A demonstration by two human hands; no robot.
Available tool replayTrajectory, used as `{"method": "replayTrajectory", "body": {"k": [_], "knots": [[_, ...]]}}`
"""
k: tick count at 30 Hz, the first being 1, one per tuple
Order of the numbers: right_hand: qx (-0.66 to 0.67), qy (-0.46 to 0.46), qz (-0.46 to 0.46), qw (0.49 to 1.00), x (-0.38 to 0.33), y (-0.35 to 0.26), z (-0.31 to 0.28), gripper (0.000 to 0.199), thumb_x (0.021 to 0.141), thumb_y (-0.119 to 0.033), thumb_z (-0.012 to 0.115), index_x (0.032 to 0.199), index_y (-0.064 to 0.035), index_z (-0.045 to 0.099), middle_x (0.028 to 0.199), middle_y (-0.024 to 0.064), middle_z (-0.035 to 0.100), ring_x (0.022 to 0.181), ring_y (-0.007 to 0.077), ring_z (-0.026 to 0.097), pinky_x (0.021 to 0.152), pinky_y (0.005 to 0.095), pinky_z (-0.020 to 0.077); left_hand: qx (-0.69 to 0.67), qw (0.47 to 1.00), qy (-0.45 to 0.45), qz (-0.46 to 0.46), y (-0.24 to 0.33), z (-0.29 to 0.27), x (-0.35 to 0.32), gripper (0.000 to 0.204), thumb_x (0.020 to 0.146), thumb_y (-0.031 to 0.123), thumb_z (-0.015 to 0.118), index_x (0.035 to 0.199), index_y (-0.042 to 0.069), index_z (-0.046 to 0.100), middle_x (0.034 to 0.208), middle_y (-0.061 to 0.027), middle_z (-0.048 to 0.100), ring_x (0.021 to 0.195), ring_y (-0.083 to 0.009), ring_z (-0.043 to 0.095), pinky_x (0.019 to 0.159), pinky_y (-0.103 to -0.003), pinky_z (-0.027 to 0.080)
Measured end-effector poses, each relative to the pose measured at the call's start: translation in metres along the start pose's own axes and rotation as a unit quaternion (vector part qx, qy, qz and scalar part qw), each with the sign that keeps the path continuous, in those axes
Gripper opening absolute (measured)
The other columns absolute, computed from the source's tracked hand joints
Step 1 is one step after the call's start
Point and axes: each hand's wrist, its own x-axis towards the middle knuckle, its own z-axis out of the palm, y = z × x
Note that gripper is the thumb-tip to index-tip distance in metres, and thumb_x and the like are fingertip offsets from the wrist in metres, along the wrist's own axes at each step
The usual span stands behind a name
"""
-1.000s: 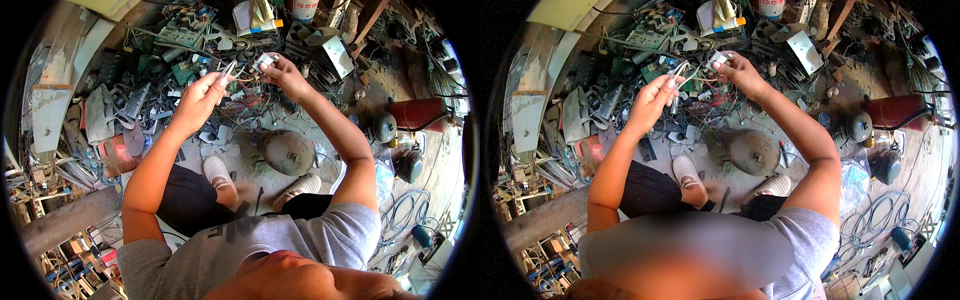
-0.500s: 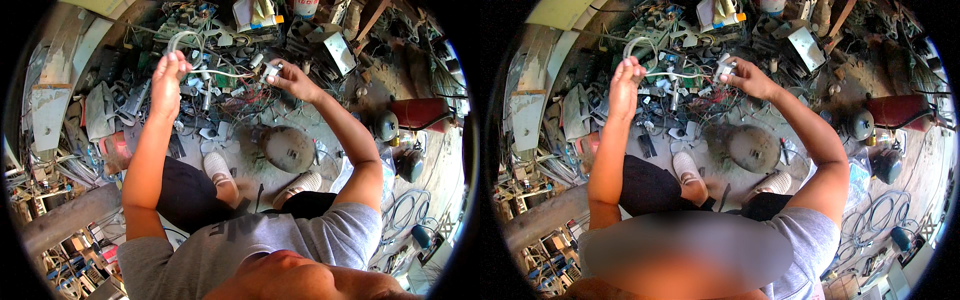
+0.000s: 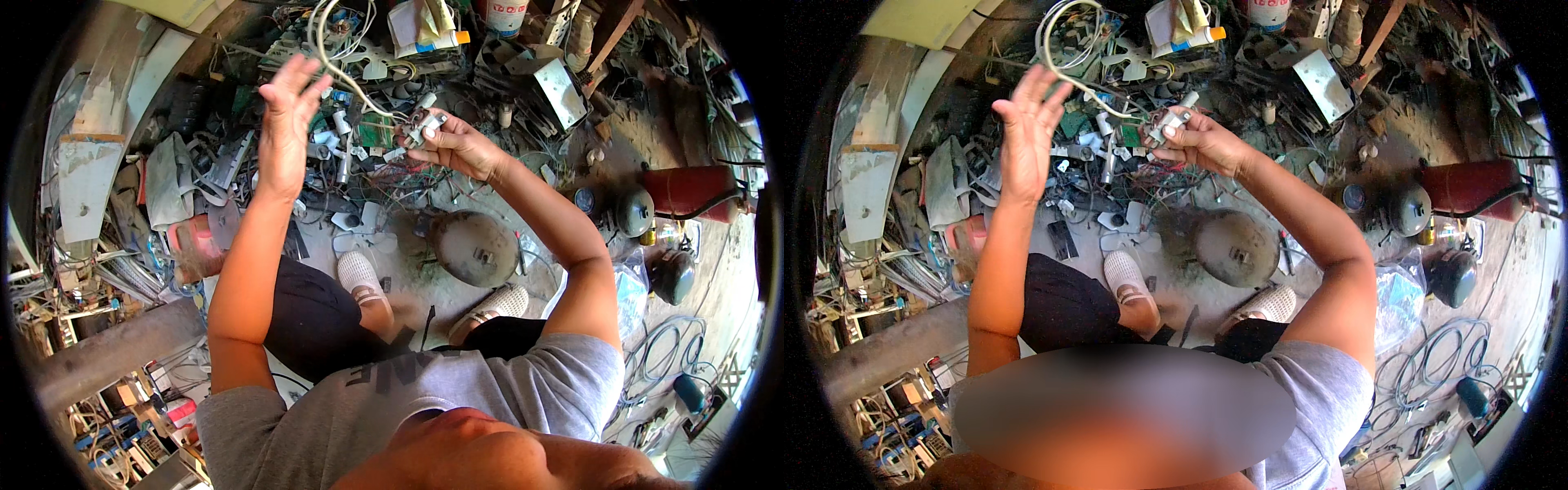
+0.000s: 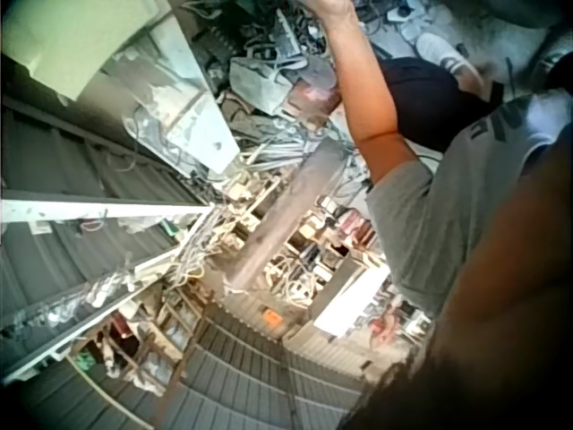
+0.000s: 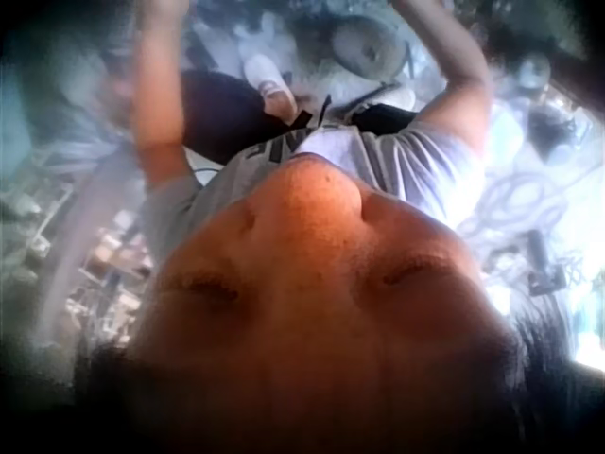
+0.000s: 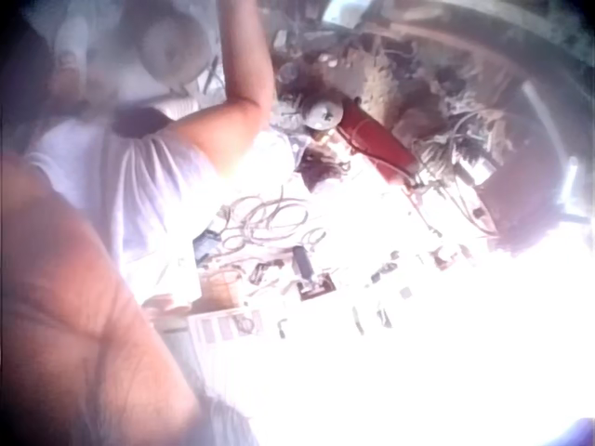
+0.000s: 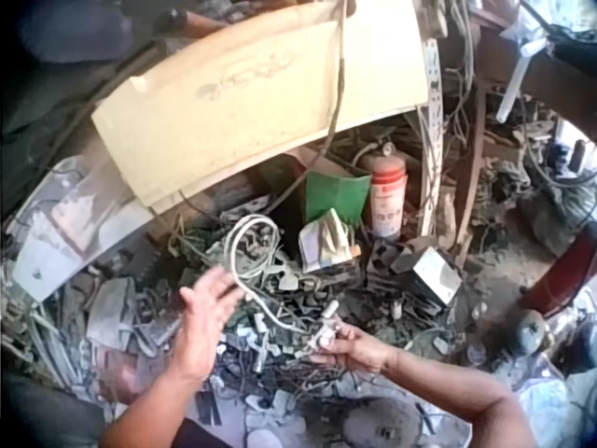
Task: The person picks up and sorts various electrical components, wires, and parts from a cluttered floor, using pliers to cut a wire from a small motor or component.
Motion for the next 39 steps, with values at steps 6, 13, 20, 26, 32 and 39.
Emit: {"method": "replayTrajectory", "body": {"k": [6, 13, 20, 26, 32, 39], "knots": [[0.100, -0.024, 0.014, 0.995, 0.014, 0.002, 0.017, 0.032, 0.089, -0.015, 0.059, 0.119, -0.0111, 0.047, 0.120, 0.0094, 0.056, 0.113, 0.0227, 0.055, 0.098, 0.0365, 0.0462, 0.104, 0.963, -0.151, -0.198, -0.022, 0.017, -0.016, 0.054, 0.090, 0.031, 0.060, 0.132, 0.003, 0.043, 0.129, -0.0085, 0.051, 0.120, -0.0188, 0.047, 0.099, -0.033, 0.038], [-0.267, -0.006, 0.066, 0.962, 0.010, 0.005, 0.017, 0.053, 0.083, -0.022, 0.070, 0.127, -0.0096, 0.043, 0.119, 0.0056, 0.053, 0.110, 0.0182, 0.053, 0.093, 0.0337, 0.0445, 0.108, 0.966, -0.196, -0.130, -0.049, 0.021, -0.029, 0.039, 0.087, 0.001, 0.057, 0.124, 0.000, 0.050, 0.122, -0.0089, 0.056, 0.116, -0.0164, 0.050, 0.100, -0.030, 0.038], [-0.450, -0.030, -0.082, 0.889, -0.014, -0.009, 0.034, 0.060, 0.082, -0.021, 0.070, 0.132, -0.0040, 0.043, 0.125, 0.0098, 0.049, 0.108, 0.0192, 0.053, 0.086, 0.0343, 0.0499, 0.447, 0.809, -0.368, -0.101, -0.034, 0.007, -0.045, 0.037, 0.083, 0.024, 0.062, 0.117, 0.013, 0.057, 0.103, -0.0181, 0.062, 0.096, -0.0365, 0.059, 0.083, -0.044, 0.046], [-0.359, 0.082, -0.136, 0.920, -0.017, -0.039, 0.063, 0.024, 0.098, -0.022, 0.045, 0.104, -0.0021, 0.058, 0.097, 0.0017, 0.059, 0.080, 0.0083, 0.054, 0.079, 0.0257, 0.0469, 0.133, 0.907, -0.328, -0.229, -0.037, 0.016, -0.021, 0.043, 0.091, 0.033, 0.059, 0.115, -0.002, 0.051, 0.101, -0.0081, 0.061, 0.092, -0.0165, 0.057, 0.080, -0.031, 0.046], [-0.304, 0.233, -0.228, 0.895, -0.032, -0.059, 0.066, 0.022, 0.100, -0.021, 0.042, 0.100, -0.0056, 0.057, 0.086, 0.0012, 0.063, 0.069, 0.0060, 0.052, 0.065, 0.0217, 0.0450, -0.327, 0.846, -0.188, -0.377, -0.032, 0.066, -0.012, 0.031, 0.091, 0.036, 0.056, 0.109, 0.011, 0.052, 0.100, -0.0029, 0.060, 0.093, -0.0184, 0.061, 0.083, -0.038, 0.052], [-0.316, 0.277, -0.298, 0.857, -0.061, -0.067, 0.092, 0.035, 0.101, -0.029, 0.034, 0.112, -0.0026, 0.056, 0.091, 0.0032, 0.063, 0.073, 0.0057, 0.051, 0.069, 0.0196, 0.0420, -0.339, 0.826, -0.250, -0.375, -0.010, 0.098, -0.004, 0.044, 0.082, 0.055, 0.059, 0.103, 0.017, 0.055, 0.096, 0.0052, 0.055, 0.078, -0.0071, 0.056, 0.059, -0.019, 0.049]]}}
